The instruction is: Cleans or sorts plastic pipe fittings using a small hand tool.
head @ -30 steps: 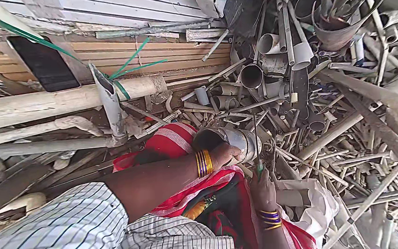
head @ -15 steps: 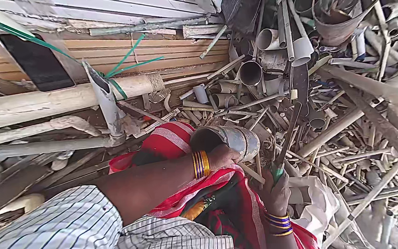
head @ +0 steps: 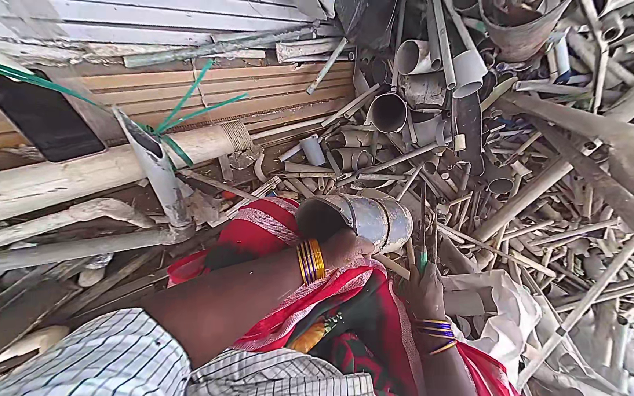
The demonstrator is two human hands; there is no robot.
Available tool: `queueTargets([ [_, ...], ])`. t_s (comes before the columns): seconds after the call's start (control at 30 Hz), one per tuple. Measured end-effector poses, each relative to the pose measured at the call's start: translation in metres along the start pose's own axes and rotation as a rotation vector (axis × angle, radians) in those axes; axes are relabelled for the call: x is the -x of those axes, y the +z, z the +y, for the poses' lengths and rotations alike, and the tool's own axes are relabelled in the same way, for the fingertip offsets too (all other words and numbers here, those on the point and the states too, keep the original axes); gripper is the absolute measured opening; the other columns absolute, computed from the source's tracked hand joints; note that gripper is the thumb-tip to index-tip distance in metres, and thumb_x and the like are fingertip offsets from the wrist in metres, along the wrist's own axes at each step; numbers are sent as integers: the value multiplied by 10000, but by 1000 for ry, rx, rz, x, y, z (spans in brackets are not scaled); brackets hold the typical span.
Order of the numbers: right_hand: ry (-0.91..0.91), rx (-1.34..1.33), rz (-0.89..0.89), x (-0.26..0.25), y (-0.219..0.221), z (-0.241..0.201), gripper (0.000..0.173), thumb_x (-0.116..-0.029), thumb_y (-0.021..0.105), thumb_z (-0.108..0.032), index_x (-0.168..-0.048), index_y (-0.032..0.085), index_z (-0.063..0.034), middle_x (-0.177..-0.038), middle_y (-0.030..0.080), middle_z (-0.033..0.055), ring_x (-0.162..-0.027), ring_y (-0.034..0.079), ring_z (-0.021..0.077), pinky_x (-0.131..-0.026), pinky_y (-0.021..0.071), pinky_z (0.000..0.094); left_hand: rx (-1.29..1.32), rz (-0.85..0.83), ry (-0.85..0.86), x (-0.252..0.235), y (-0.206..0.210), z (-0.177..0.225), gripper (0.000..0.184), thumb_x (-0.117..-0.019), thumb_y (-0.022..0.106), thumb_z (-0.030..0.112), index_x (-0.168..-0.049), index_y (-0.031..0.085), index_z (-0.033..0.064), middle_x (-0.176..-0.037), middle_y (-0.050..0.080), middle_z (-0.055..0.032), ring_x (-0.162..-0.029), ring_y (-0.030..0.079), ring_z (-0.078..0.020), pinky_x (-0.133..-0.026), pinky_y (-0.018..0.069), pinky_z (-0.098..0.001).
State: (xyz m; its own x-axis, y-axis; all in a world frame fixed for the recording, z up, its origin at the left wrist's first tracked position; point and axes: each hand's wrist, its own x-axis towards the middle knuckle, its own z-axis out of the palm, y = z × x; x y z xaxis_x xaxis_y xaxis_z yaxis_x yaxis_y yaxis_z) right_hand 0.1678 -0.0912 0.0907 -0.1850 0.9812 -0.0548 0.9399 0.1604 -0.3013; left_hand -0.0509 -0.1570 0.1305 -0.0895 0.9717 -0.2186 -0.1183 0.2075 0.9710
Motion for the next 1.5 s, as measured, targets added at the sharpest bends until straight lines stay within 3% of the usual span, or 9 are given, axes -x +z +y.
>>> queueTargets([
  [0.13, -349, -82, 503, 10, 4, 3, 447, -975, 552, -178, -1204, 570, 205, -837, 696, 267, -674, 706, 377, -610, 571, 498, 25, 19, 51, -2, -4, -5, 247, -862, 566, -89, -720, 544, 112, -675, 544, 93, -690, 535, 22, -703, 460, -180],
  [0.3, 47, -37, -115, -6, 0, 0, 445, -1086, 500, -235, -1348, 502, 126, -1090, 680, 307, -1027, 686, 448, -925, 516, 571, 100, 54, 76, -3, -1, -7, 197, -814, 576, -121, -847, 578, 74, -766, 592, 72, -765, 576, 23, -756, 491, -173],
  [0.47, -360, -219, 568, 10, 7, 7, 494, -997, 500, -223, -1188, 538, 231, -790, 663, 241, -633, 671, 278, -616, 566, 411, 197, 88, 96, -3, -3, -6, 228, -786, 561, -131, -853, 576, 87, -767, 604, 81, -763, 590, 30, -753, 504, -166],
  [0.63, 19, -64, -103, 3, 8, -10, 454, -1090, 486, -230, -1376, 467, 122, -1066, 688, 291, -994, 701, 427, -899, 534, 554, 328, 181, 122, -8, 2, -10, 245, -775, 509, -133, -835, 570, 97, -766, 609, 62, -768, 598, 0, -746, 503, -197],
  [0.8, -324, -164, 559, 12, 13, -6, 435, -983, 542, -162, -1193, 554, 219, -851, 690, 274, -701, 713, 349, -640, 581, 453, 364, 196, 130, -7, 1, -11, 264, -747, 515, -123, -864, 565, 108, -805, 629, 70, -806, 617, 11, -776, 519, -193],
  [0.97, 2, -127, -32, 5, 7, -12, 453, -1083, 493, -211, -1359, 472, 147, -1033, 685, 306, -968, 701, 447, -872, 538, 566, 357, 253, 110, -11, 5, -11, 259, -780, 496, -121, -760, 540, 134, -712, 593, 66, -723, 593, -17, -724, 506, -223],
  [1.13, -340, -321, 622, 5, 15, 2, 464, -1004, 507, -224, -1166, 537, 210, -754, 648, 179, -583, 640, 184, -578, 556, 324, 420, 277, 158, -12, 5, -11, 263, -732, 501, -103, -786, 551, 149, -720, 624, 85, -728, 618, 0, -727, 527, -211],
  [1.3, -171, -250, 79, 10, 7, -7, 401, -1041, 523, -177, -1242, 543, 169, -854, 685, 245, -774, 709, 381, -730, 565, 522, 442, 260, 225, -17, 6, -20, 254, -707, 495, -55, -850, 574, 139, -799, 675, 60, -811, 665, -31, -772, 562, -257],
  [1.5, -387, -383, 541, 15, 16, 5, 481, -1028, 480, -280, -1144, 551, 182, -702, 631, 128, -553, 625, 152, -546, 548, 311, 468, 284, 235, -14, 7, -20, 258, -690, 481, -55, -780, 580, 166, -762, 687, 66, -775, 671, -25, -748, 565, -240],
])
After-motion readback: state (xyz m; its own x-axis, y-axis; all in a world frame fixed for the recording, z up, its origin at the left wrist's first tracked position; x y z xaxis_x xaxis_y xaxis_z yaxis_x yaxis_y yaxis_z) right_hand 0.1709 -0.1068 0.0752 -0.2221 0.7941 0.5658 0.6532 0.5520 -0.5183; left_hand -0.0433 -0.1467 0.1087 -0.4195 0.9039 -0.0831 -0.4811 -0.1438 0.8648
